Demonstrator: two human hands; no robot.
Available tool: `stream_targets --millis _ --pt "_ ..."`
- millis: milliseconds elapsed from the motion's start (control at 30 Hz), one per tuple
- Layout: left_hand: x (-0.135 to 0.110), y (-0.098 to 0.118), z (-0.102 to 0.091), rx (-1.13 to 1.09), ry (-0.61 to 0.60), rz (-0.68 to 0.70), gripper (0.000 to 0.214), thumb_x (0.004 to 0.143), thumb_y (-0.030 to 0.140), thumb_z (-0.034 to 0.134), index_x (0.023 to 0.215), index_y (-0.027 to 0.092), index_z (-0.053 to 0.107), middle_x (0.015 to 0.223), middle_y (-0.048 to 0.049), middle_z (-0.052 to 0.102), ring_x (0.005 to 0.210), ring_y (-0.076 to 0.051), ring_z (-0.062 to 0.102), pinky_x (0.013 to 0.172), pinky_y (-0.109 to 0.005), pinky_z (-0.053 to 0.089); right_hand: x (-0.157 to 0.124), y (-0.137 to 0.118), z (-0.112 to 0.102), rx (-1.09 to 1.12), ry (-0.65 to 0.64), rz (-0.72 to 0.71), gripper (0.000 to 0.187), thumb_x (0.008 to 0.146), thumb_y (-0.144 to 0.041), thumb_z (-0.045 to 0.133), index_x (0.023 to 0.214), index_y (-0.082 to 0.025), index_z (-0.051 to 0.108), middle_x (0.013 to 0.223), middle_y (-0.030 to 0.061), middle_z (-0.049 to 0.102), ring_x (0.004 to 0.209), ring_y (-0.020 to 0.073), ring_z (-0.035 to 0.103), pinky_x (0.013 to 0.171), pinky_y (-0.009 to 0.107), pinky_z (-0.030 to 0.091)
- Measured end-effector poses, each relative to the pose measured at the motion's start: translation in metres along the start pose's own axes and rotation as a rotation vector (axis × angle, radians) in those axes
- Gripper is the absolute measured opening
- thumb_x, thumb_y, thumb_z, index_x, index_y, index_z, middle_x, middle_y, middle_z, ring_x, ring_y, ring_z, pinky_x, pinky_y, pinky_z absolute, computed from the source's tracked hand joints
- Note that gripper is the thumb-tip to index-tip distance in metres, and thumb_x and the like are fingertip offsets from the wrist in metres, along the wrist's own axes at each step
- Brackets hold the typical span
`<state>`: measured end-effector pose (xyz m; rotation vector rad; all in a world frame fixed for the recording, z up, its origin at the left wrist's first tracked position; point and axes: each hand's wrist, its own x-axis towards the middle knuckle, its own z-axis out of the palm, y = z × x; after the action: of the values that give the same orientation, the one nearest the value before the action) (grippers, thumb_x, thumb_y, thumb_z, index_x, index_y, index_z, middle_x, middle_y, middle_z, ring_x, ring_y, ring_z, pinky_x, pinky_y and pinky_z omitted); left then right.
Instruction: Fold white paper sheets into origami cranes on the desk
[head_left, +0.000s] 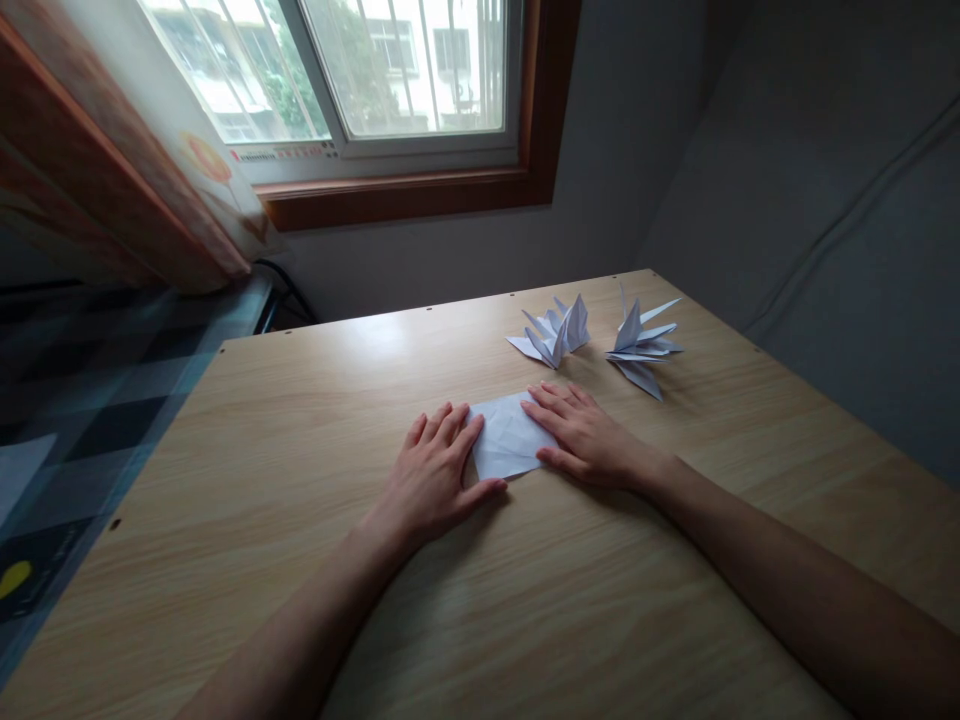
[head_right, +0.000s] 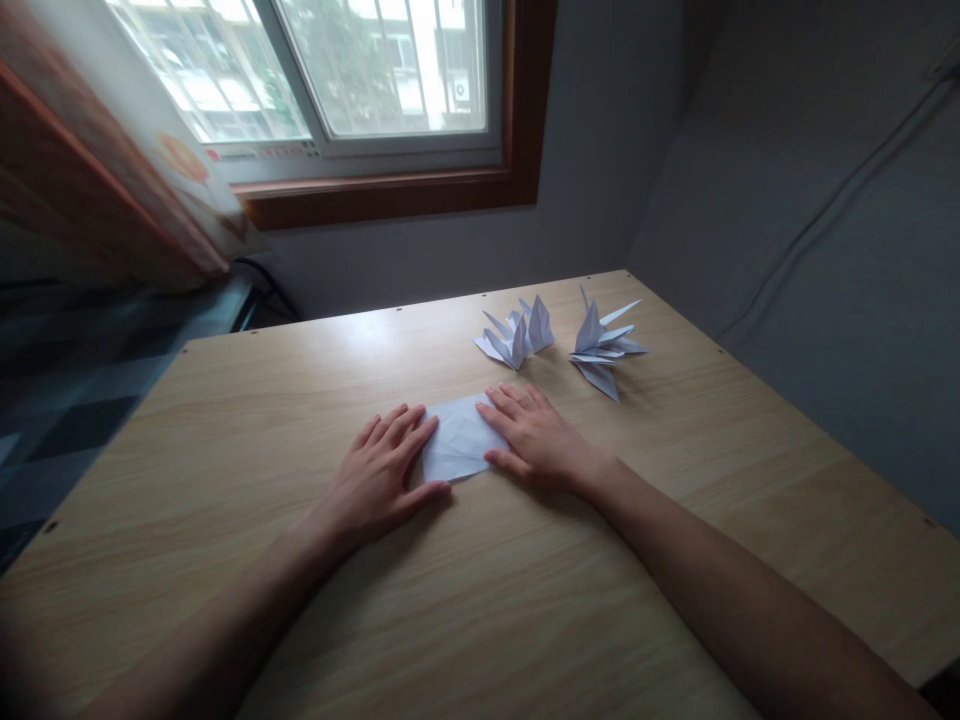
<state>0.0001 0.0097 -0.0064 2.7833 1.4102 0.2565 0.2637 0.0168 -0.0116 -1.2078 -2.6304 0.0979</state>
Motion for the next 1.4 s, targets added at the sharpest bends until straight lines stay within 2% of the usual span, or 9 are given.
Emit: stream_targets --millis 133,267,400,533,833,900,1000,1100,1400 --pt "0.000 0.001 -0.004 -0.015 0.102 0.029 0.066 0.085 0.061 0.053 0.129 0.013 0.055 0.141 -0.0186 0.050 0.134 -0.037 0.041 0.107 -0.054 0.035 0.001 -0.005 -0.003 0.044 0.206 -0.173 0.035 0.088 -0.045 0.058 0.105 -0.016 0.066 0.114 0.0148 0.064 0.103 0.0270 0.058 0.092 0.043 0.043" --pt "0.001 0.000 -0.006 -0.096 0.225 0.170 0.031 0.092 0.046 0.053 0.100 0.020 0.068 0.110 -0.0082 0.070 0.110 -0.025 0.062 0.094 -0.040 0.046 0.003 -0.016 -0.002 0.044 0.192 -0.238 0.027 0.091 -0.041 0.056 0.085 -0.016 0.065 0.090 0.0100 0.065 0.080 0.0207 0.056 0.075 0.034 0.044" --pt "0.001 -0.002 -0.004 -0.177 0.300 0.226 0.023 0.095 0.032 0.050 0.085 0.020 0.067 0.091 -0.0024 0.073 0.090 -0.016 0.067 0.085 -0.031 0.048 0.006 -0.026 -0.001 -0.017 0.166 -0.175 0.027 0.093 -0.036 0.052 0.077 -0.016 0.061 0.083 0.0090 0.063 0.077 0.0208 0.053 0.072 0.033 0.042" --pt "0.002 -0.004 -0.003 -0.199 0.255 0.180 0.020 0.092 0.037 0.055 0.092 0.020 0.066 0.099 -0.0056 0.072 0.091 -0.019 0.065 0.084 -0.035 0.049 0.008 -0.034 -0.001 -0.027 0.144 -0.038 0.023 0.095 -0.022 0.047 0.076 -0.017 0.060 0.081 0.0080 0.062 0.077 0.0205 0.052 0.072 0.032 0.040" --pt "0.004 -0.002 -0.005 -0.116 0.238 -0.007 0.018 0.093 0.029 0.049 0.098 0.018 0.062 0.105 -0.0100 0.066 0.097 -0.024 0.058 0.085 -0.039 0.048 0.011 -0.045 0.003 0.046 0.102 0.197 0.016 0.089 -0.019 0.048 0.076 -0.017 0.058 0.086 0.0085 0.059 0.085 0.0219 0.053 0.080 0.033 0.042" --pt "0.002 0.000 -0.005 -0.080 0.284 0.053 0.022 0.092 0.027 0.050 0.110 0.018 0.061 0.116 -0.0115 0.064 0.107 -0.025 0.057 0.089 -0.040 0.046 0.011 -0.046 0.005 0.078 0.126 0.240 0.009 0.086 -0.017 0.051 0.089 -0.016 0.059 0.089 0.0086 0.060 0.085 0.0226 0.054 0.080 0.033 0.043" --pt "0.001 0.002 -0.005 -0.069 0.273 0.256 0.024 0.093 0.025 0.050 0.112 0.022 0.063 0.122 -0.0076 0.065 0.114 -0.023 0.056 0.095 -0.039 0.043 0.011 -0.047 0.007 0.145 0.159 0.247 0.028 0.083 -0.014 0.051 0.110 -0.014 0.055 0.096 0.0088 0.062 0.089 0.0228 0.056 0.084 0.034 0.043" --pt "0.002 0.002 -0.005 -0.083 0.182 0.376 0.026 0.094 0.029 0.049 0.114 0.022 0.064 0.119 -0.0055 0.068 0.111 -0.022 0.060 0.093 -0.037 0.043 0.011 -0.047 0.007 0.142 0.122 0.216 0.024 0.085 -0.013 0.049 0.107 -0.017 0.057 0.099 0.0086 0.062 0.093 0.0227 0.057 0.086 0.034 0.042" --pt "0.001 0.008 -0.008 -0.065 0.061 0.274 0.041 0.095 0.043 0.045 0.127 0.021 0.058 0.132 -0.0100 0.062 0.122 -0.026 0.057 0.105 -0.044 0.037 0.010 -0.044 0.001 0.166 0.017 0.154 0.025 0.083 -0.006 0.045 0.102 -0.017 0.059 0.097 0.0077 0.060 0.087 0.0202 0.058 0.078 0.029 0.044"
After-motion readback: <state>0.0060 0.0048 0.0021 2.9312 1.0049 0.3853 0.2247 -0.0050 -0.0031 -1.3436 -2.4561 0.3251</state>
